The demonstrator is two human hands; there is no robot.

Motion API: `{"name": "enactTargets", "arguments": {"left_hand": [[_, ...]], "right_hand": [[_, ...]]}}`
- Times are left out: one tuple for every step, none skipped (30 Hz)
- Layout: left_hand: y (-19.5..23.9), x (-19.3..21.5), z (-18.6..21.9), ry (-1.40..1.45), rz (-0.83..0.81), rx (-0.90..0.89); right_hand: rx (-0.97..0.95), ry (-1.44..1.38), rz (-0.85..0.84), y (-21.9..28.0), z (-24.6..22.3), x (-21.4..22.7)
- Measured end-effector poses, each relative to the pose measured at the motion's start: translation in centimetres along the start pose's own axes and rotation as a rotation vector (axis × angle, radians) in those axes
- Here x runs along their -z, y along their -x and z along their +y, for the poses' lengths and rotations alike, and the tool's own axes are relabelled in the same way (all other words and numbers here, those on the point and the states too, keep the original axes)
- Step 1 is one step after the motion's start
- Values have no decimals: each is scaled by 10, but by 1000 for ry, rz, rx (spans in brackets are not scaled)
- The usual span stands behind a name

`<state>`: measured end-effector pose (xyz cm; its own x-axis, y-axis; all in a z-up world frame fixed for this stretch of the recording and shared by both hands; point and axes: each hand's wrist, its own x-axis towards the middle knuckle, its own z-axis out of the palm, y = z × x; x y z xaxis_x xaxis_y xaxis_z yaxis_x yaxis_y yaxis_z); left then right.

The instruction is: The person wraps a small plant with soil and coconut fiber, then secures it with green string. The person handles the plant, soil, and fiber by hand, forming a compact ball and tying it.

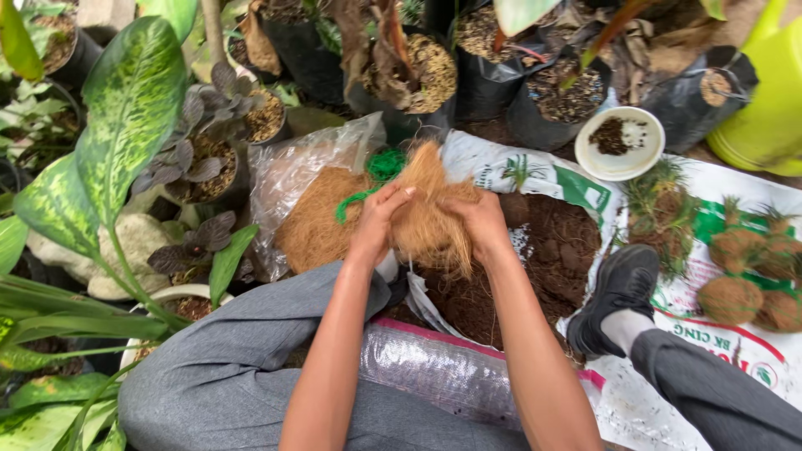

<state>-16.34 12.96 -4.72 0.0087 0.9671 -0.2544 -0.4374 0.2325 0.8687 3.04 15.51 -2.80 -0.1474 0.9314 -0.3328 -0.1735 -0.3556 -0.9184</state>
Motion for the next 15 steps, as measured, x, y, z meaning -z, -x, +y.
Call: {"name": "enactTargets", "arguments": {"left_hand": [[5,-8,-3,48,-14,60],[11,-16,-9,95,-26,122],[14,-25,-16,76,-2,133],[18,-35,-25,57,27,145],[23,-44,-36,39,55,156],[27,-49,-45,30,34,148],[32,-54,-54,22,12,139],[38,-58,-64,14,-12,135],[43,-59,-73,-13,-27,112],[48,-62,-83,-41,-46,93],[51,-65,-91,-69,-65,73],[52,-67,-96,-77,-62,96],[54,-69,-101,-87,-59,118],[58,-68,-104,-101,-53,145],[62,-67,-105,-138,-54,146]], "right_hand": [[-9,36,-23,6,0,6],[-30,89,-8,13,1,13],[-52,141,7,20,1,21],[-78,193,20,28,3,27],[-110,187,51,37,4,32],[-136,177,79,44,4,37],[-162,168,107,51,4,40],[-140,171,118,61,7,43],[-118,175,128,72,10,45],[-98,177,144,81,14,50],[-110,249,213,89,16,56],[-124,320,281,97,20,61],[-140,391,350,103,23,66],[-128,266,378,109,28,71],[-115,141,405,115,33,76]]}}
